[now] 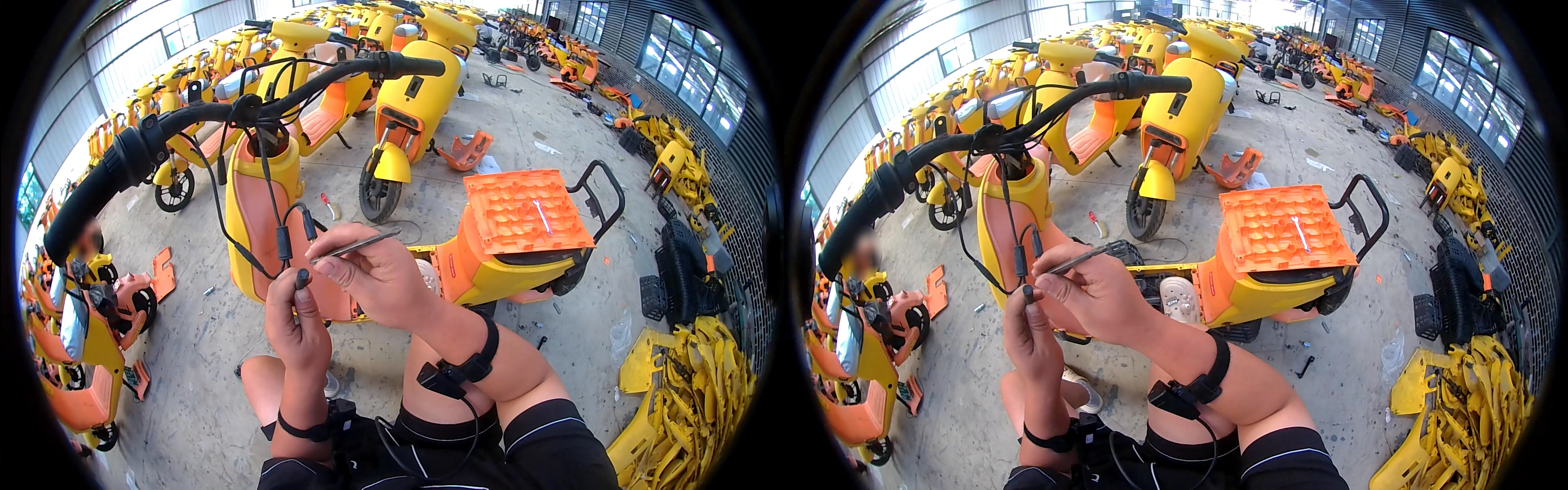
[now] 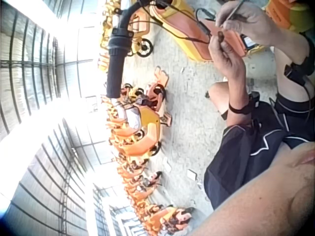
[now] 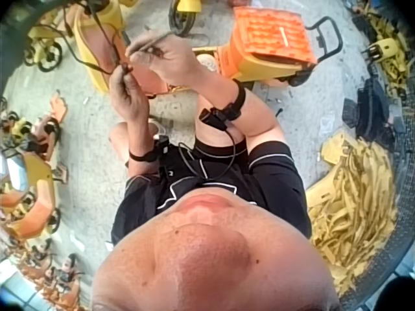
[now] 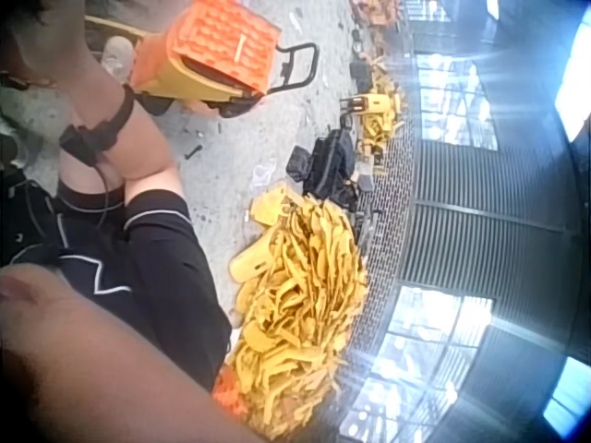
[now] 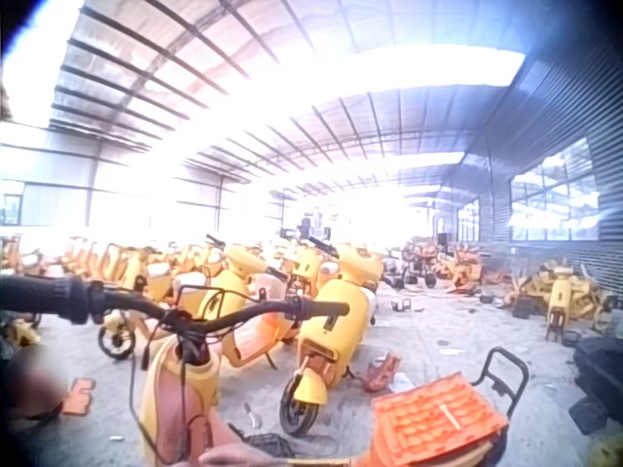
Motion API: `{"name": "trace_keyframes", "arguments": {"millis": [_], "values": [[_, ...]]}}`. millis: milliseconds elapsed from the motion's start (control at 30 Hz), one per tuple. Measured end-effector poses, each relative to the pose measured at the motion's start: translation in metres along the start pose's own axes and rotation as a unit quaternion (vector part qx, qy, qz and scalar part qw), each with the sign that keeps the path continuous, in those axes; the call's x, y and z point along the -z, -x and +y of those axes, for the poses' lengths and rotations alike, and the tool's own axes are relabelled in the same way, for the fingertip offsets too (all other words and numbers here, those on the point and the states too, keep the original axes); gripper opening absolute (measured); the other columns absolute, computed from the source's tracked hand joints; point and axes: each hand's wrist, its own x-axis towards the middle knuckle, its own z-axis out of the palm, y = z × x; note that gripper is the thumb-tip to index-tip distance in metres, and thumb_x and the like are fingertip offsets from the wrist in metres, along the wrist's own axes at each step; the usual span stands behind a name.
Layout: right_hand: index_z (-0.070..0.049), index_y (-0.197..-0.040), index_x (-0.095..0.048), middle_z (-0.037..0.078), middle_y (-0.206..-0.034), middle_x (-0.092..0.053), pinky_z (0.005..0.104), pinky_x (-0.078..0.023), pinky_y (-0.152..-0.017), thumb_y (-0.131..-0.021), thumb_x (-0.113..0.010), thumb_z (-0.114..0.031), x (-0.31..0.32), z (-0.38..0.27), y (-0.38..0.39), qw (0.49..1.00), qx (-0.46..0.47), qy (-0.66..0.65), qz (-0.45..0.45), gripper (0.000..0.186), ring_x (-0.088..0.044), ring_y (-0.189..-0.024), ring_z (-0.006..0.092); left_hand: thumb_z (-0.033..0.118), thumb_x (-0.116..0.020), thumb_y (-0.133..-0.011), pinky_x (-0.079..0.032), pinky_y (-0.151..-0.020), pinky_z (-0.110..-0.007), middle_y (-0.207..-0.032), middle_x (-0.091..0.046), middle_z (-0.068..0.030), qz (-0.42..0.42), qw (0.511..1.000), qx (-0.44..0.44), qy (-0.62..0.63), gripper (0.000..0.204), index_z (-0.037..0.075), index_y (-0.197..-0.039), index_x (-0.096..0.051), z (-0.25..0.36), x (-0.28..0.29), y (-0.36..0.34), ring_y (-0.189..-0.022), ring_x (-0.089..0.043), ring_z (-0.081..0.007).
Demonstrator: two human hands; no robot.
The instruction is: The person is sitting on the floor in a workshop, repairing the electrical wiring of a yellow electric scooter. They use a small metal tool to strip and adjust the ends of black wires, then use a screwdriver to tighten a connector.
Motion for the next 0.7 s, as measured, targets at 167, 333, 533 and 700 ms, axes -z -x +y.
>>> {"name": "trace_keyframes", "arguments": {"millis": [167,333,533,700], "values": [[0.0,-0.116,-0.057,0.008,-0.109,-0.061,0.0286,-0.052,-0.09,-0.098,-0.062,-0.005,-0.001,0.002,0.0008,1.0,-0.011,-0.009,0.005,0.018,-0.061,-0.104,0.0132,0.005,-0.053,-0.102,-0.046,-0.076,-0.026,-0.105,-0.064,-0.0094,0.002,1.0,-0.006,-0.001,0.012,0.0,-0.109,-0.062,-0.001,-0.0002,-0.0007,-0.088,-0.058,-0.0151],[0.0,-0.115,-0.056,0.01,-0.11,-0.062,0.0289,-0.052,-0.091,-0.099,-0.06,-0.005,0.002,0.0008,0.0019,0.998,0.011,0.055,-0.028,0.017,-0.061,-0.105,0.0141,0.004,-0.054,-0.102,-0.046,-0.076,-0.026,-0.104,-0.064,-0.0092,-0.009,1.0,-0.001,-0.006,0.012,0.0,-0.109,-0.062,-0.0003,0.0007,-0.001,-0.088,-0.058,-0.0157],[-0.001,-0.114,-0.056,0.01,-0.11,-0.064,0.0279,-0.052,-0.089,-0.101,-0.059,-0.01,0.0003,0.0022,0.0011,0.999,0.021,0.03,-0.014,0.016,-0.063,-0.102,0.0139,0.004,-0.054,-0.102,-0.045,-0.075,-0.025,-0.103,-0.064,-0.0086,0.0,1.0,-0.003,-0.008,0.012,0.0,-0.109,-0.062,-0.0018,0.0005,-0.0013,-0.088,-0.057,-0.0151],[-0.001,-0.114,-0.058,0.009,-0.109,-0.065,0.0269,-0.053,-0.087,-0.101,-0.059,-0.011,-0.0021,-0.0006,0.0004,0.999,-0.007,0.034,0.003,0.016,-0.064,-0.099,0.0129,0.004,-0.054,-0.101,-0.045,-0.074,-0.025,-0.103,-0.063,-0.0082,-0.007,1.0,0.002,-0.011,0.011,0.0,-0.109,-0.062,-0.0009,0.0031,-0.0019,-0.086,-0.057,-0.0146]]}}
